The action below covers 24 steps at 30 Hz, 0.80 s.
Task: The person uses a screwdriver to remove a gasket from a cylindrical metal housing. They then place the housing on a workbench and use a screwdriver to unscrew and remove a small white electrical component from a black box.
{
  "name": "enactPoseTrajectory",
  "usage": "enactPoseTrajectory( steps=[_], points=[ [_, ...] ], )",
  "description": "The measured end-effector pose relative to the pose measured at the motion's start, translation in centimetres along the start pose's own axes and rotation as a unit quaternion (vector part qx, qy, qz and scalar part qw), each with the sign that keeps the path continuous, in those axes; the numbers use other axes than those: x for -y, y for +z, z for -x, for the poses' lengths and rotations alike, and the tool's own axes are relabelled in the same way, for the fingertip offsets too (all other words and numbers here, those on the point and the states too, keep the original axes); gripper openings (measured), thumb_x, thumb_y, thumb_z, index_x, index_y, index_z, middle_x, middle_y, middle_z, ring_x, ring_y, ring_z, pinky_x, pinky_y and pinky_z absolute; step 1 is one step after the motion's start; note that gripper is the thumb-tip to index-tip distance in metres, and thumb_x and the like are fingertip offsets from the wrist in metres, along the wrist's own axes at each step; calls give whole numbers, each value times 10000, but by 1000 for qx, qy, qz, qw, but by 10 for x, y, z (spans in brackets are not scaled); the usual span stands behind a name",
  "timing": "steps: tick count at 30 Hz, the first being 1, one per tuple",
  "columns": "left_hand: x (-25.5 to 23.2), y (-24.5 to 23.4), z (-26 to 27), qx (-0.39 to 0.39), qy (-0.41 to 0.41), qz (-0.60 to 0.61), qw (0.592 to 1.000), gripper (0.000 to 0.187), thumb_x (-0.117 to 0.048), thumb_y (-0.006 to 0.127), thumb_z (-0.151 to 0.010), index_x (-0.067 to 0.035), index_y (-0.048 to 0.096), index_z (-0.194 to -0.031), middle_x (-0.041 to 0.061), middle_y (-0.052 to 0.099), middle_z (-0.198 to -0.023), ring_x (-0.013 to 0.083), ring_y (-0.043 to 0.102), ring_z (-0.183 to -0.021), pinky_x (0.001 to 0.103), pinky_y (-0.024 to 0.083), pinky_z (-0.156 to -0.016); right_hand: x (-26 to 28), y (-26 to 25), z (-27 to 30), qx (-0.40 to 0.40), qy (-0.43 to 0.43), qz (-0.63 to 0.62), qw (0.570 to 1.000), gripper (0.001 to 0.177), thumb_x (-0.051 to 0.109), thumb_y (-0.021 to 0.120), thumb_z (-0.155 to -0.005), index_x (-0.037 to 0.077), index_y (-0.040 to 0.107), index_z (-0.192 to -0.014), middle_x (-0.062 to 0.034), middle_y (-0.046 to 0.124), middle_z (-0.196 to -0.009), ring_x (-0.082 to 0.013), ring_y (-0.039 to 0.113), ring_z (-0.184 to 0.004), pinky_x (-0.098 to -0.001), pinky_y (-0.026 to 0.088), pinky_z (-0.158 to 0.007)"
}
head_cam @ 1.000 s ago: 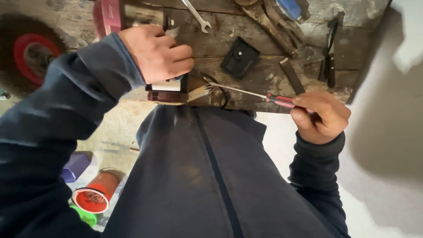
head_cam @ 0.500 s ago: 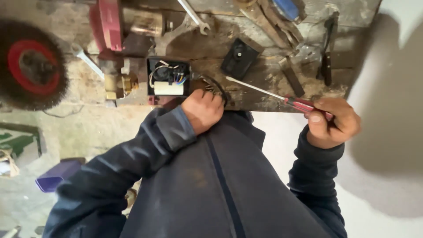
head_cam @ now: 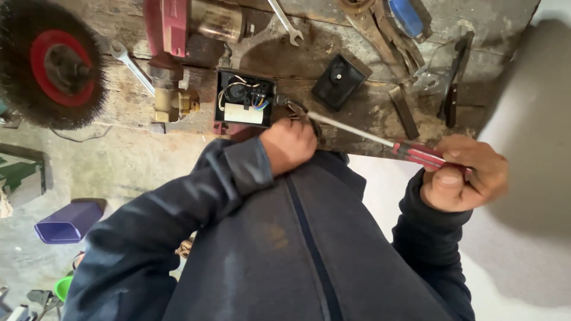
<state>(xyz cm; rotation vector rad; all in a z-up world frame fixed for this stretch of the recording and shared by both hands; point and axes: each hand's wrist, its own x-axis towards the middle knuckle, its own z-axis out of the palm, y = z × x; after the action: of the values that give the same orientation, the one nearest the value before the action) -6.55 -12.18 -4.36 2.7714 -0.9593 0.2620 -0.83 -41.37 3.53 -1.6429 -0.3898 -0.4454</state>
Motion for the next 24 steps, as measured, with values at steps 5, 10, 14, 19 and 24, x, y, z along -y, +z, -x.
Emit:
enactPoseTrajectory(
  steps=[5,10,14,19,24],
  points=[
    [39,-88,12,-54,77,149,984,158,-180,656,-833,-87,730,-937,25,631,-844,194,628,-762,336,497,-646,16,31,-20,3,-93,-21,995,547,484,776,-926,-18,559,-955,-161,600,-721,-241,613,-557,-332,492,-492],
    [91,-103,42,-115,-73,131,982,295,-106,769,-858,-97,739,-1151,51,713,-1077,258,674,-971,437,526,-898,47,77,-48,199,-137,-3,970,435,370,752,-895,26,525,-755,-89,589,-664,-248,594,-564,-351,416,-473],
    [104,-119,33,-90,-105,138,981,362,-164,802,-855,-119,720,-1204,82,678,-1325,314,611,-1292,514,450,-1151,78,96,-69,352,-86,142,921,354,246,722,-922,53,504,-719,-116,623,-738,-289,598,-583,-380,460,-563],
    [105,-97,27,-42,-185,218,957,466,-312,828,-840,-156,673,-1251,155,533,-1523,408,457,-1436,567,371,-1173,51,109,-49,173,-134,56,974,482,401,728,-1018,-16,517,-903,-88,600,-671,-229,639,-620,-328,494,-527],
    [117,-95,23,-18,-161,236,958,587,-356,807,-849,-125,640,-1361,121,610,-1434,404,487,-1376,577,370,-1132,38,101,-34,138,-127,52,981,438,389,737,-994,-1,537,-977,-89,565,-663,-253,629,-627,-348,506,-528]
  ],
)
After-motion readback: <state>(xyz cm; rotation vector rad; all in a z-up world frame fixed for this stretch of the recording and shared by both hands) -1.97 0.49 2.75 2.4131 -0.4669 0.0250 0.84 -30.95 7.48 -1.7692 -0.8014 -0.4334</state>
